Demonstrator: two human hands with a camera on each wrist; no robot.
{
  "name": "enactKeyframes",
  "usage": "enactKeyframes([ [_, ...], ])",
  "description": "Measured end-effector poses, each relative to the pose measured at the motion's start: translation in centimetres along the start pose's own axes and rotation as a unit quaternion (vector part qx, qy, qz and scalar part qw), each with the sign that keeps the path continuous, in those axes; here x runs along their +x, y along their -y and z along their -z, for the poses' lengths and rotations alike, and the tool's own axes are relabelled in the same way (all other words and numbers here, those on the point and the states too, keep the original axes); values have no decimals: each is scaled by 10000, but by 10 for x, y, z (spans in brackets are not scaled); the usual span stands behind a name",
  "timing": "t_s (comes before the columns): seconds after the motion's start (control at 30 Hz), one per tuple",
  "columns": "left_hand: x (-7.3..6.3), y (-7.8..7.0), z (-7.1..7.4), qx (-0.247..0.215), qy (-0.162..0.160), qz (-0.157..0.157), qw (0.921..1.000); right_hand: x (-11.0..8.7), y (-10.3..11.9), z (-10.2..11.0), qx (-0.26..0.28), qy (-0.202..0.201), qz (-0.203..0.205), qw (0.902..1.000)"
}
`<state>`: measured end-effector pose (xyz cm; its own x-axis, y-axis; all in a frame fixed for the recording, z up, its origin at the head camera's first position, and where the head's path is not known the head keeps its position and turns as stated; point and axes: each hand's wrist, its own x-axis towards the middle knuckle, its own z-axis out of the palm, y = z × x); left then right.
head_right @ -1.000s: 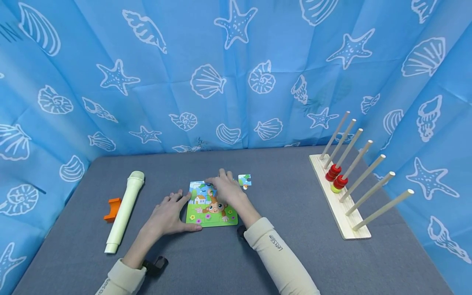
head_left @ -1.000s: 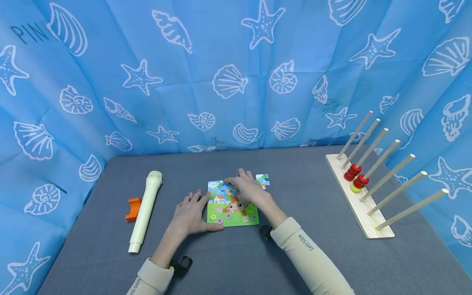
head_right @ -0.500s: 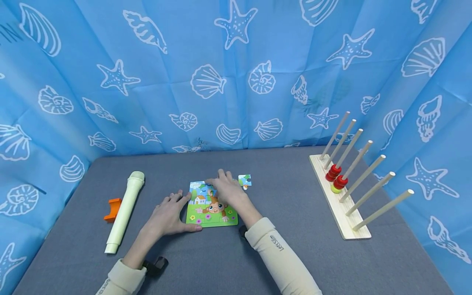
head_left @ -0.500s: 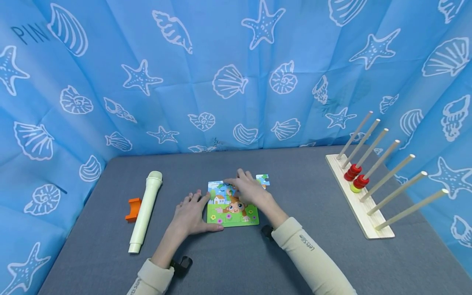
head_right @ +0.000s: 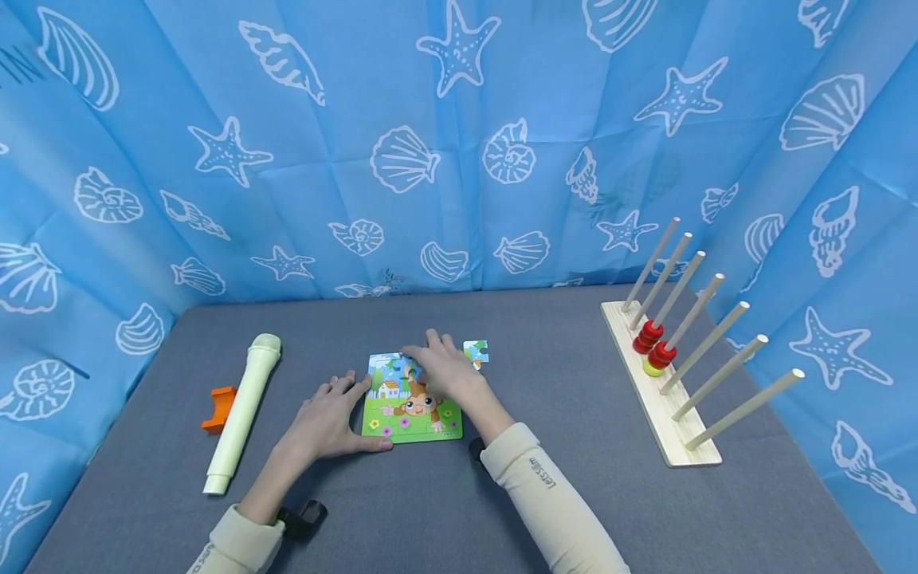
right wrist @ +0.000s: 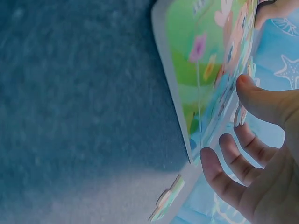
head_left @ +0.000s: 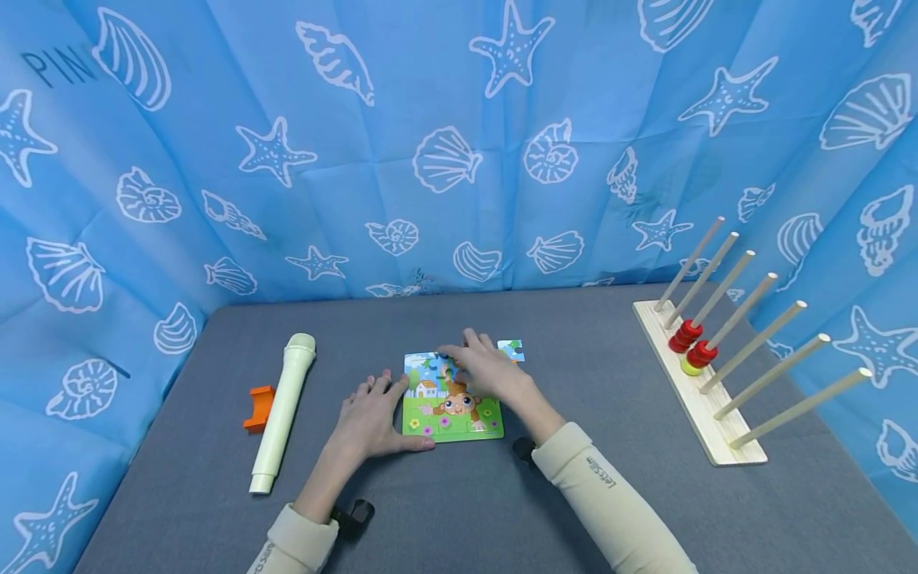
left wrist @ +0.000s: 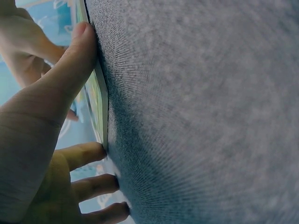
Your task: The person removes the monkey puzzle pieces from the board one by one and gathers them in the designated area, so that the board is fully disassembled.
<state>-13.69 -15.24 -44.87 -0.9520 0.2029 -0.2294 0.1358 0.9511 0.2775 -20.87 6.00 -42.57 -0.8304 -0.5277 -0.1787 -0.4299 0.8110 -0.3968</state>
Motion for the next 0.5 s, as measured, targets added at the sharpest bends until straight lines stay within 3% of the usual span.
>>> enactKeyframes([
  [0.3,0,-1,-1,20,-43,4,10000,-9,-11,10,32,-175,190,9997],
  [0.5,1,-2,-1,111,-49,76,9999,-16,-25,16,-21,-142,44,9999],
])
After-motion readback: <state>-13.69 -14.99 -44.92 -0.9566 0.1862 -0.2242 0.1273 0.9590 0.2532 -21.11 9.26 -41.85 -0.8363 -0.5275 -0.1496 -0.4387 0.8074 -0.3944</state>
